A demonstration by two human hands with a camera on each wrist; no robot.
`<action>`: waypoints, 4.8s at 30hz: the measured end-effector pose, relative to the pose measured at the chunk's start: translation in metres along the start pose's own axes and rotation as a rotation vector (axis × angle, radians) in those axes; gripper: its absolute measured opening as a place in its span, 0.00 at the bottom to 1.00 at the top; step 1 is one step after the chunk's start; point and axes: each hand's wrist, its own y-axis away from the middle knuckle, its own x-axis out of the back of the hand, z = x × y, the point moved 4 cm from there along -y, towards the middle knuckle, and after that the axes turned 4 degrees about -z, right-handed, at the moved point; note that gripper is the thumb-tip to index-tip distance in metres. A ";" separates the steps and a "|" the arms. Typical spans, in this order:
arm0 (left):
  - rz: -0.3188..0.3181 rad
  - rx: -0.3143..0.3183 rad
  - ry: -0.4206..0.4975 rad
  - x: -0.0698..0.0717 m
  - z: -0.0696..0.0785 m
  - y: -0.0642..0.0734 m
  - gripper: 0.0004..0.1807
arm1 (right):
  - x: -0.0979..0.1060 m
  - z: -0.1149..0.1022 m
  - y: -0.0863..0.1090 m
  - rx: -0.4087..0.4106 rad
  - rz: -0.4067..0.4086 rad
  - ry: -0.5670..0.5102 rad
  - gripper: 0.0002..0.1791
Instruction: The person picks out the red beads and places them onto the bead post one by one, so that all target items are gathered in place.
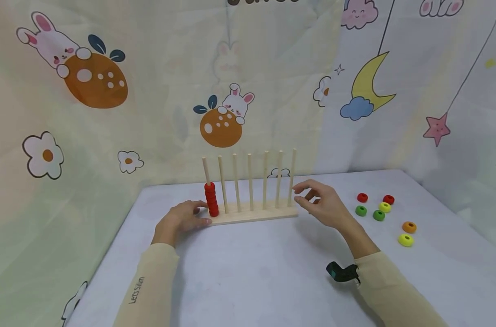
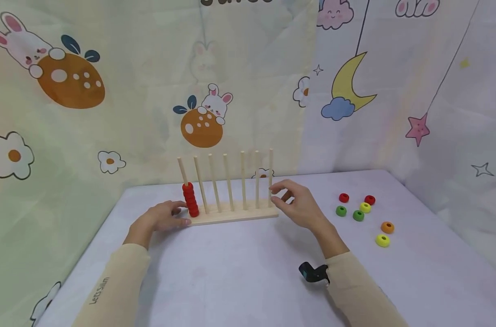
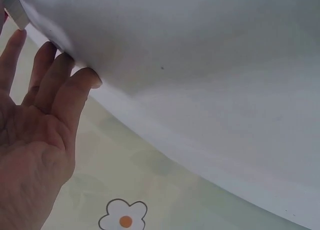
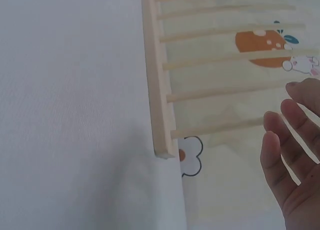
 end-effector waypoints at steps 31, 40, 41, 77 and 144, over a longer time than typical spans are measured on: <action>-0.002 0.000 -0.019 -0.004 -0.001 -0.005 0.37 | 0.059 0.065 0.025 -0.120 0.047 0.265 0.16; 0.007 0.011 -0.015 -0.003 0.001 -0.005 0.38 | 0.074 0.086 0.037 -0.153 0.052 0.315 0.17; 0.007 0.012 -0.014 -0.003 0.001 -0.005 0.38 | 0.075 0.088 0.038 -0.154 0.053 0.325 0.17; 0.006 0.041 0.010 -0.001 0.000 -0.003 0.37 | 0.101 0.133 0.034 -0.440 -0.125 0.390 0.32; -0.024 0.093 -0.010 -0.001 0.007 -0.001 0.32 | 0.032 0.057 0.005 -0.210 -0.148 0.115 0.19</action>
